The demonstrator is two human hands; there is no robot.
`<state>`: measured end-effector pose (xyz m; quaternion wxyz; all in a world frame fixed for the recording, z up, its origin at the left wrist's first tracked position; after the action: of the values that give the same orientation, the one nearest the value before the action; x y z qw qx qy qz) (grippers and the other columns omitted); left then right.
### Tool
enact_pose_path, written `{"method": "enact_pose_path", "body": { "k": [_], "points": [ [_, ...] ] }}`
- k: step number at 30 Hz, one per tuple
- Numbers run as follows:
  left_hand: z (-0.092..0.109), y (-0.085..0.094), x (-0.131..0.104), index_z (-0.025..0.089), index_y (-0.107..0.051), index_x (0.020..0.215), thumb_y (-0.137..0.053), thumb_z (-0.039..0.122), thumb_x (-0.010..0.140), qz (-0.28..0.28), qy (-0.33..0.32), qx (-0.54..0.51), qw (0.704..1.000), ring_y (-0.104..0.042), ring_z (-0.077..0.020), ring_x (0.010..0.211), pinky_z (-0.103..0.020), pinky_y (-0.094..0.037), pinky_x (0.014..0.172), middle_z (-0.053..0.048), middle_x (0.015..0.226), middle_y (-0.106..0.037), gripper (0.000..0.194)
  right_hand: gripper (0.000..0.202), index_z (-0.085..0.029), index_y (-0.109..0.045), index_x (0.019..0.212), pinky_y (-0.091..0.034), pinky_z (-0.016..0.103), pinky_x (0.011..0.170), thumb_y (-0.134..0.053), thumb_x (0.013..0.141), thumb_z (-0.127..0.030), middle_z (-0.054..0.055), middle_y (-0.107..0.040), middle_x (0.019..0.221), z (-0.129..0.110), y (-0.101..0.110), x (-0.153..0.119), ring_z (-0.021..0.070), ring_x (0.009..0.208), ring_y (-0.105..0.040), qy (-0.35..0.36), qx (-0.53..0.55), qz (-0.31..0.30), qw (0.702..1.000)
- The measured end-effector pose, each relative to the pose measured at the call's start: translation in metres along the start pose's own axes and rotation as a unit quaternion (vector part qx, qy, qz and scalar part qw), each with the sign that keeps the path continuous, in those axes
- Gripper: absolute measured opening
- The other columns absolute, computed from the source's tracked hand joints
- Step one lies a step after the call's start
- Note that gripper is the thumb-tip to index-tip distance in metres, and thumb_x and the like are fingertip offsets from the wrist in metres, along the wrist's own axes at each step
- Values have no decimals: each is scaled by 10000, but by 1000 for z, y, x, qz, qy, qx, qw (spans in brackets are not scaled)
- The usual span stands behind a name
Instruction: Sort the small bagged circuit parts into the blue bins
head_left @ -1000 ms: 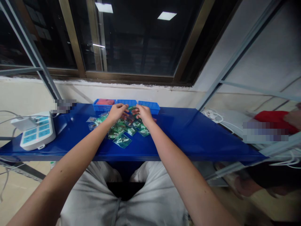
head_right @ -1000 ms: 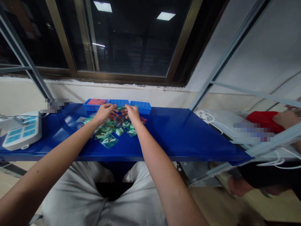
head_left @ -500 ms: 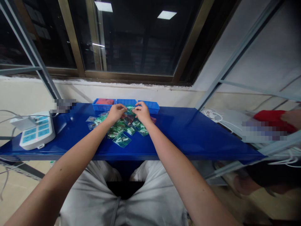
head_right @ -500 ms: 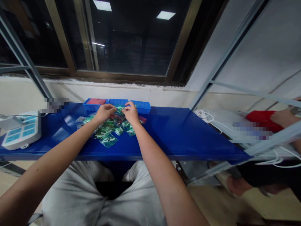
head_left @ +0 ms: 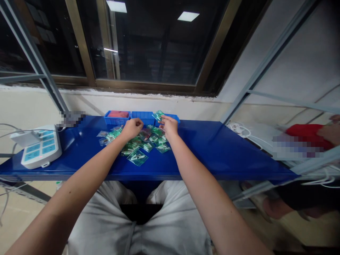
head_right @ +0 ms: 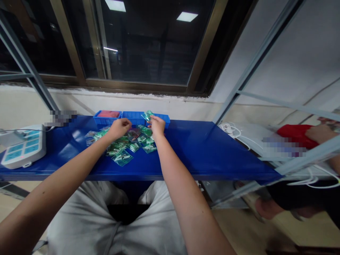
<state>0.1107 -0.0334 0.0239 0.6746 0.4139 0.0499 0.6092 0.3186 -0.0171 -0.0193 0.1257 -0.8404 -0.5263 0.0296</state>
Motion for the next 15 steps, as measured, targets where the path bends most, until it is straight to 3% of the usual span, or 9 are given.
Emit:
{"method": "enact_pose_path", "body": {
  "k": [6,8,12,15],
  "points": [
    [6,-21,-5,174,-744,890,-586,237,807,-107,-75,62,990,-659,-201,783,-271,-483,736,-60,861,-747,189,415,-186,-612,1178,-556,259,576,-556,772,-130,47,-690,888,-2,5,-1,174,766,-708,-42,56,1,998],
    [7,-27,-7,183,-746,952,-606,281,813,-147,-96,70,982,-666,-210,826,-280,-482,765,-64,915,-754,221,370,-169,-624,1115,-533,247,532,-529,762,-114,50,-693,869,-4,3,-3,166,704,-699,-39,53,-9,998],
    [12,-31,-12,184,-749,1030,-691,426,772,-191,-131,91,969,-660,-246,921,-313,-476,846,-90,988,-747,359,202,-148,-636,821,-410,206,419,-473,716,-89,16,-632,638,-7,-1,-5,128,512,-607,-8,-3,-30,1000],
    [14,-33,-14,189,-743,1066,-741,498,710,-217,-145,92,961,-658,-250,948,-312,-470,881,-95,1034,-737,471,177,-167,-629,755,-382,210,418,-463,716,-118,-8,-591,569,-7,-3,-4,125,479,-570,15,-64,-37,997]
  ]
}}
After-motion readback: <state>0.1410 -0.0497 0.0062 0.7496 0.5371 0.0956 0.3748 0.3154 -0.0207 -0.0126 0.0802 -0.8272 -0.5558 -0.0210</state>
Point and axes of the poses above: each hand's wrist, its own x-axis towards the middle knuckle, its own y-axis out of the back of the hand, z = x × y, the point moved 7 cm from there along x, towards the middle knuckle
